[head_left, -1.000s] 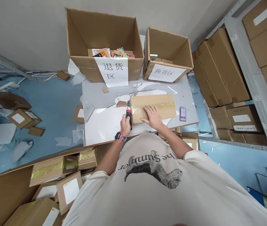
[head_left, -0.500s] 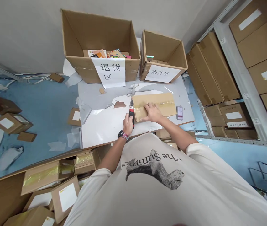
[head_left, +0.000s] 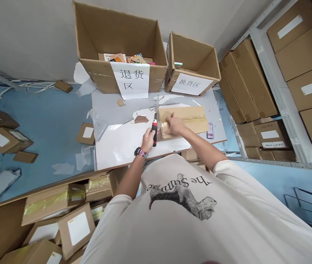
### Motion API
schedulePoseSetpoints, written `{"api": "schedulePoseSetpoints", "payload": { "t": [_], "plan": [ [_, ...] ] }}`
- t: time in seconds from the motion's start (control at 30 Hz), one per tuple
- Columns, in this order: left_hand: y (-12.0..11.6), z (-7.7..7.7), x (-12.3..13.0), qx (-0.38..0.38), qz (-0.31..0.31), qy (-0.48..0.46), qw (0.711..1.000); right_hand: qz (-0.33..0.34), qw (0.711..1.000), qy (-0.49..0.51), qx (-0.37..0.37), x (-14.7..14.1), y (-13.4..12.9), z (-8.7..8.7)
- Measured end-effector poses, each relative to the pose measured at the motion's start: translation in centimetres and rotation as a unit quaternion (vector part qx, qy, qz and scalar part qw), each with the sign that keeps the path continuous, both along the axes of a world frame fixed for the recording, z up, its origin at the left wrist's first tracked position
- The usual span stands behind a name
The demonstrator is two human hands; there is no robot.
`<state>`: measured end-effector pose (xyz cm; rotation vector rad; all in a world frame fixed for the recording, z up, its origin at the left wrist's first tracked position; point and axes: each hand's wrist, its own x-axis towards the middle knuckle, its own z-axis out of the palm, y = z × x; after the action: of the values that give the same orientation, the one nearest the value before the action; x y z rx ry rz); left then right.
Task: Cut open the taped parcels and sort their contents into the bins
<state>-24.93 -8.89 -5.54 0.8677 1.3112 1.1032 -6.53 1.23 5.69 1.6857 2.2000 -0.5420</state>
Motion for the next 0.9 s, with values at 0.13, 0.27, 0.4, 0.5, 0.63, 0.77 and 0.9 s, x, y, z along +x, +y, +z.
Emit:
{"api": "schedulePoseSetpoints", "payload": {
  "t": [0.13,0.27,0.4,0.5,0.63,0.77,0.9],
  "plan": [
    [-1.7,0.4,-1.9,-0.063,-0.001,0.015,0.998,-0.016,1.000,0.015,0.017,0.7,-0.3,-0.8],
    [-3.0,1.1,-3.3,-0.045,-0.043,0.087,0.994,-0.006,1.000,0.025,0.018,1.2,-0.2,-0.9],
    [-3.0,2.1,-3.8,-0.015,-0.082,0.136,0.987,-0.008,0.999,0.027,0.018,1.2,0.2,-0.6],
    [-2.7,2.7,-4.1,-0.014,-0.096,0.175,0.980,-0.013,1.000,0.023,0.016,1.0,0.4,-0.5],
    [-2.4,3.2,-4.8,0.005,-0.119,0.234,0.965,-0.009,0.999,0.032,0.022,1.1,0.4,-0.6],
    [-1.9,3.4,-5.7,0.024,-0.133,0.269,0.954,-0.007,0.999,0.042,0.020,1.4,0.4,-0.7],
    [-1.4,3.5,-6.2,0.035,-0.143,0.310,0.939,0.001,0.998,0.053,0.023,1.6,0.6,-0.6]
  ]
}}
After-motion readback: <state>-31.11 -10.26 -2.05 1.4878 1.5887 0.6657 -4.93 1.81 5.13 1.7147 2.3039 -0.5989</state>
